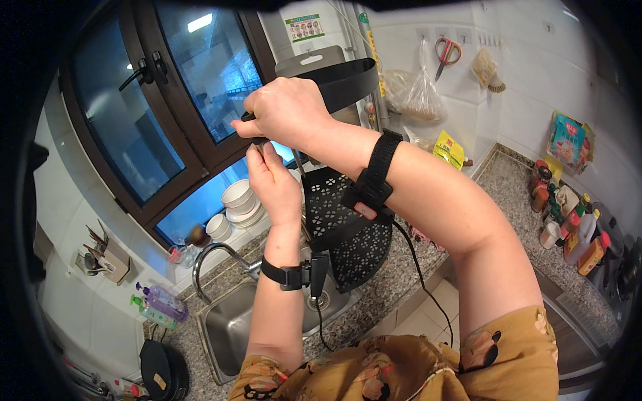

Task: The person removes various condiment bottles and packets from a corner shelf unit and places them on the countertop. They then disassemble the shelf unit, wash the parts in the sink, and reassemble the unit.

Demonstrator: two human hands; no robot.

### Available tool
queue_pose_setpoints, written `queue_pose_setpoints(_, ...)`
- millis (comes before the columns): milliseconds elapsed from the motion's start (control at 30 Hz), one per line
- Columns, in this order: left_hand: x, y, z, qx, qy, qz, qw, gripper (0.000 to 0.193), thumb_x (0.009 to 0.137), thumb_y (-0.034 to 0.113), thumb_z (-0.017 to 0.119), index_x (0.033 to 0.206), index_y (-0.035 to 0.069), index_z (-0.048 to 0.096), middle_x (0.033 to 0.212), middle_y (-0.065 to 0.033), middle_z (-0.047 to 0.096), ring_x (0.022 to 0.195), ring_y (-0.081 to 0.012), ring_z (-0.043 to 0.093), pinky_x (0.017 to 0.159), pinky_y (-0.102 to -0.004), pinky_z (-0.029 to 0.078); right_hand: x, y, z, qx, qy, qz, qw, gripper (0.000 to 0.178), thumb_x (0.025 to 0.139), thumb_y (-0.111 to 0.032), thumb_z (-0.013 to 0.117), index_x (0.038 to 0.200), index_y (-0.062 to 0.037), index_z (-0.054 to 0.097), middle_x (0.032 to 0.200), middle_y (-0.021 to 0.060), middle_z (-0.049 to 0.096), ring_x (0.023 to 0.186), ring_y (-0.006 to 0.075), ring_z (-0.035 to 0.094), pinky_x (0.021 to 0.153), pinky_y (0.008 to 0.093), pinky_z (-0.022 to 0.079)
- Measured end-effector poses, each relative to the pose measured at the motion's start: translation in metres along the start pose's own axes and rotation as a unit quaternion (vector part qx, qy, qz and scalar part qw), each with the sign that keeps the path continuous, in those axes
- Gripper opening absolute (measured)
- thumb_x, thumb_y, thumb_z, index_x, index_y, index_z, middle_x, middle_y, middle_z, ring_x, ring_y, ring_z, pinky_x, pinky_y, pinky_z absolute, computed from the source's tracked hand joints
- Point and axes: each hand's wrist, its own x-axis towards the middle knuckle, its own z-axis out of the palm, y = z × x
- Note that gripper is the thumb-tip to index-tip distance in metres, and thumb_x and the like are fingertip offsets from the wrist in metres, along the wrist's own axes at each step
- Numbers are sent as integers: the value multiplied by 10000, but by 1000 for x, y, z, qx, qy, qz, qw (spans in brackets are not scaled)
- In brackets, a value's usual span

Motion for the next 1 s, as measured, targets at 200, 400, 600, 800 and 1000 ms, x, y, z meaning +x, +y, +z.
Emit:
queue_pose_setpoints(200,0,0,1,-6,5,9,1000,183,1060,155,500,1065,-18,561,855,-144,659,721,-246,600,662,-359,471,0,-2,-3,12,0,5,1000,448,756,-513,751,551,-130,640,499,65,575,525,261,635,487,372,493)
queue_pose_setpoints(400,-1,1,4,-11,0,3,1000,178,1056,135,496,1080,-26,566,861,-132,646,732,-216,582,670,-348,470,-2,3,0,13,34,-9,999,432,756,-515,748,562,-141,655,512,64,587,542,264,643,489,373,494)
queue_pose_setpoints(600,-1,3,6,4,0,19,1000,154,1050,112,498,1047,-27,563,825,-122,623,717,-212,563,665,-345,465,0,6,-1,39,29,16,999,464,748,-536,775,572,-123,655,480,46,544,479,263,589,459,361,476)
queue_pose_setpoints(800,-1,0,9,-6,1,7,1000,156,1051,118,502,1033,-27,557,821,-120,619,705,-205,552,654,-338,462,1,8,-1,38,5,22,999,427,760,-520,738,568,-146,664,500,55,579,537,262,636,486,383,490)
queue_pose_setpoints(1000,-1,-1,9,-24,-6,-5,1000,157,1051,120,505,1040,-27,560,839,-113,630,711,-196,550,658,-331,464,1,9,-1,30,3,15,999,426,763,-517,735,568,-145,664,510,54,589,542,262,642,488,380,494)
